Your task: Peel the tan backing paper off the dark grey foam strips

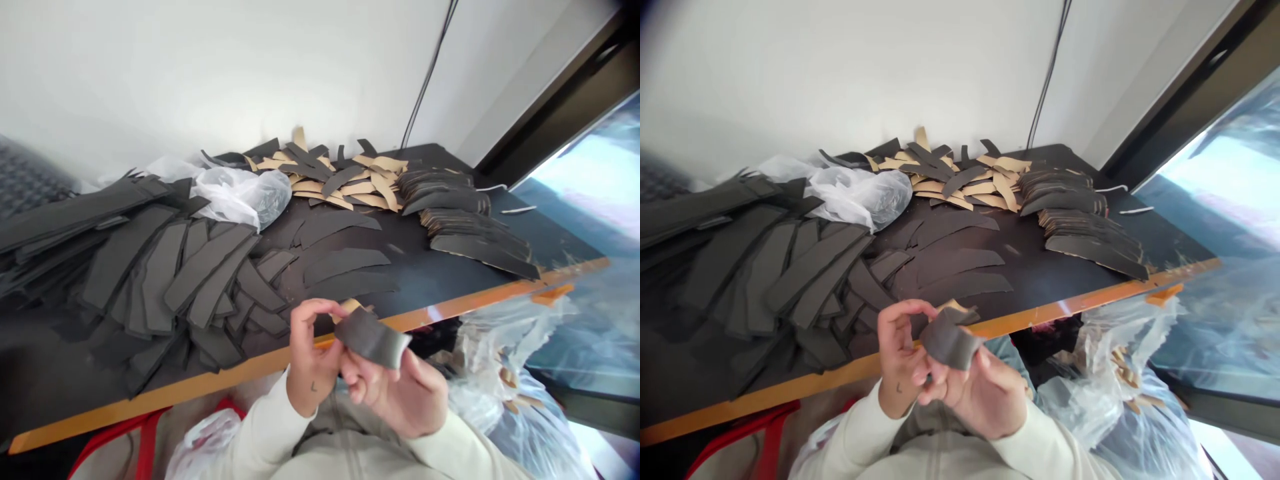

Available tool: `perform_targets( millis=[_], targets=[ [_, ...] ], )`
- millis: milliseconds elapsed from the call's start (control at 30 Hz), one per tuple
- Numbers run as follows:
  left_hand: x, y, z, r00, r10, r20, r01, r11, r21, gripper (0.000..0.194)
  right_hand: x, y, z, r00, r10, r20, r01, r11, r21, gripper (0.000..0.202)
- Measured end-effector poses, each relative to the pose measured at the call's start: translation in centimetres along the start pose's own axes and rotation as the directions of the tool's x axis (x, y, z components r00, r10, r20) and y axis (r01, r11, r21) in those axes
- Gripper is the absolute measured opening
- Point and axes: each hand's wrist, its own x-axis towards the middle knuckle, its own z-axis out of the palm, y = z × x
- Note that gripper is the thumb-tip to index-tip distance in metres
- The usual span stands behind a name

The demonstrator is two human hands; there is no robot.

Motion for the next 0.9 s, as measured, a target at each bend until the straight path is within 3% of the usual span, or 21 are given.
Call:
perform_targets(
  millis=[67, 133, 167, 200, 300, 433, 600, 667, 733, 833, 900],
  targets=[
    [0.4, -0.4, -0.4, 0.997, 0.063, -0.033, -0.063, 0.998, -0.001, 0.036, -0.5, -1.1, -2.4, 0.976, 0.067, 0.209, -0.031, 0.985, -0.172, 0.047],
    [0.8, -0.7, -0.8, 0.984, 0.178, -0.009, -0.178, 0.984, 0.013, 0.038, -0.8, -2.6, -5.4, 0.927, 0.193, 0.32, -0.064, 0.925, -0.375, 0.024],
    [1.0, -0.8, -0.9, 0.974, 0.224, 0.019, -0.224, 0.975, 0.013, 0.037, -0.8, -3.3, -6.7, 0.932, 0.245, 0.268, -0.089, 0.869, -0.486, 0.017],
    [1.3, -0.9, -1.0, 0.966, 0.255, 0.047, -0.255, 0.967, 0.008, 0.034, -0.7, -3.8, -7.7, 0.966, 0.223, 0.129, -0.113, 0.818, -0.564, 0.014],
    [1.7, -0.8, -0.6, 0.933, 0.318, 0.169, -0.325, 0.945, 0.019, 0.021, 0.1, -4.3, -8.5, 0.979, 0.053, -0.198, -0.177, 0.707, -0.685, 0.018],
    [1.6, -0.5, 0.4, 0.849, 0.414, 0.329, -0.467, 0.879, 0.098, 0.014, 1.1, -3.0, -6.9, 0.969, -0.016, -0.248, -0.188, 0.603, -0.775, 0.016],
    [0.8, -0.4, 1.4, 0.799, 0.446, 0.403, -0.498, 0.867, 0.029, 0.008, 1.1, -1.6, -8.0, 0.916, -0.106, -0.386, -0.207, 0.701, -0.682, 0.022],
    [0.5, 0.0, 1.9, 0.776, 0.471, 0.419, -0.493, 0.868, -0.063, 0.005, 0.7, -1.2, -9.7, 0.858, -0.141, -0.493, -0.244, 0.733, -0.635, 0.026],
    [0.3, 0.6, 2.6, 0.772, 0.477, 0.42, -0.453, 0.877, -0.162, 0.007, 0.2, -0.8, -11.7, 0.763, -0.16, -0.627, -0.303, 0.767, -0.565, 0.029],
    [0.2, 1.4, 3.4, 0.819, 0.412, 0.399, -0.328, 0.907, -0.264, 0.013, -1.7, -0.6, -15.4, 0.583, -0.223, -0.781, -0.301, 0.834, -0.462, 0.034],
    [0.3, 1.5, 3.7, 0.853, 0.37, 0.367, -0.28, 0.919, -0.277, 0.014, -4.0, -0.8, -18.3, 0.478, -0.306, -0.823, -0.302, 0.823, -0.481, 0.034]
  ],
)
